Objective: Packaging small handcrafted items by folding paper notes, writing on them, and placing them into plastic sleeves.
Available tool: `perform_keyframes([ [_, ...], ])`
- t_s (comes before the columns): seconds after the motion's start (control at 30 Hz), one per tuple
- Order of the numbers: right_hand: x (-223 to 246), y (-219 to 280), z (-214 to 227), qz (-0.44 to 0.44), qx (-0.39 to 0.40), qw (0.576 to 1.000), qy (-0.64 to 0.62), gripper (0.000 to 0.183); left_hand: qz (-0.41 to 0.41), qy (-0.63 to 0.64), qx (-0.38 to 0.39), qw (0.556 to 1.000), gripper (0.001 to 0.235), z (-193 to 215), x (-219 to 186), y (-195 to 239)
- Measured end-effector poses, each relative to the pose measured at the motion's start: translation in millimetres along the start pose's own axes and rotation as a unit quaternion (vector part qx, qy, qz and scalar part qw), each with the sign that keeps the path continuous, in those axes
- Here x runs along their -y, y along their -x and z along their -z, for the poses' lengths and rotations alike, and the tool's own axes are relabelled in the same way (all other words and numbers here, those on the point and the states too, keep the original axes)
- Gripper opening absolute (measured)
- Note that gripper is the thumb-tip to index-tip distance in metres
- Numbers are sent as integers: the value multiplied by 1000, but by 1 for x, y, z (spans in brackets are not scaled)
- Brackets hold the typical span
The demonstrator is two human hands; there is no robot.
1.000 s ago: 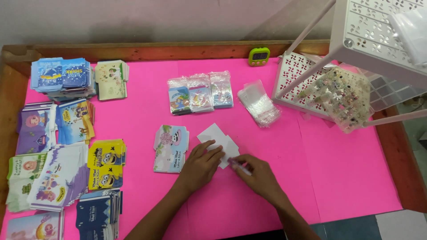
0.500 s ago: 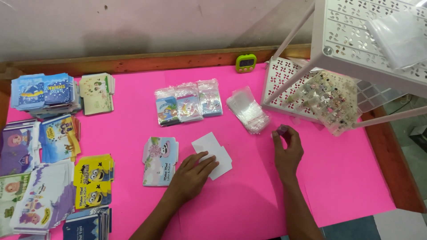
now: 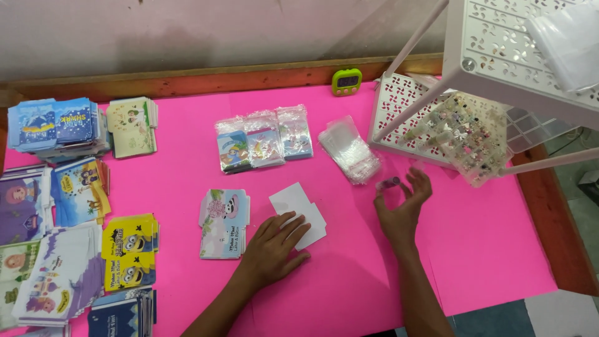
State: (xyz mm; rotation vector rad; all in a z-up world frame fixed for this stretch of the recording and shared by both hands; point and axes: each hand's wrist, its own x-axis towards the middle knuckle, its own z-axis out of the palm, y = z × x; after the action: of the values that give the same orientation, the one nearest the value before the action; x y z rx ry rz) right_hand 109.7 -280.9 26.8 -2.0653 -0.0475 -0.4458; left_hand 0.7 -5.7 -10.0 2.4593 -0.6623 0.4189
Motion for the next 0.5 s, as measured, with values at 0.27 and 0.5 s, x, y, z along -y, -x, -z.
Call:
perform_keyframes([
  [0.27, -21, 20, -13, 275, 39, 960, 14, 39, -4, -66, -29, 997, 48, -13, 3, 4],
  [0.5, 14, 37, -30, 228, 365, 902, -13, 33, 0, -45, -4, 999, 45, -10, 5, 6],
])
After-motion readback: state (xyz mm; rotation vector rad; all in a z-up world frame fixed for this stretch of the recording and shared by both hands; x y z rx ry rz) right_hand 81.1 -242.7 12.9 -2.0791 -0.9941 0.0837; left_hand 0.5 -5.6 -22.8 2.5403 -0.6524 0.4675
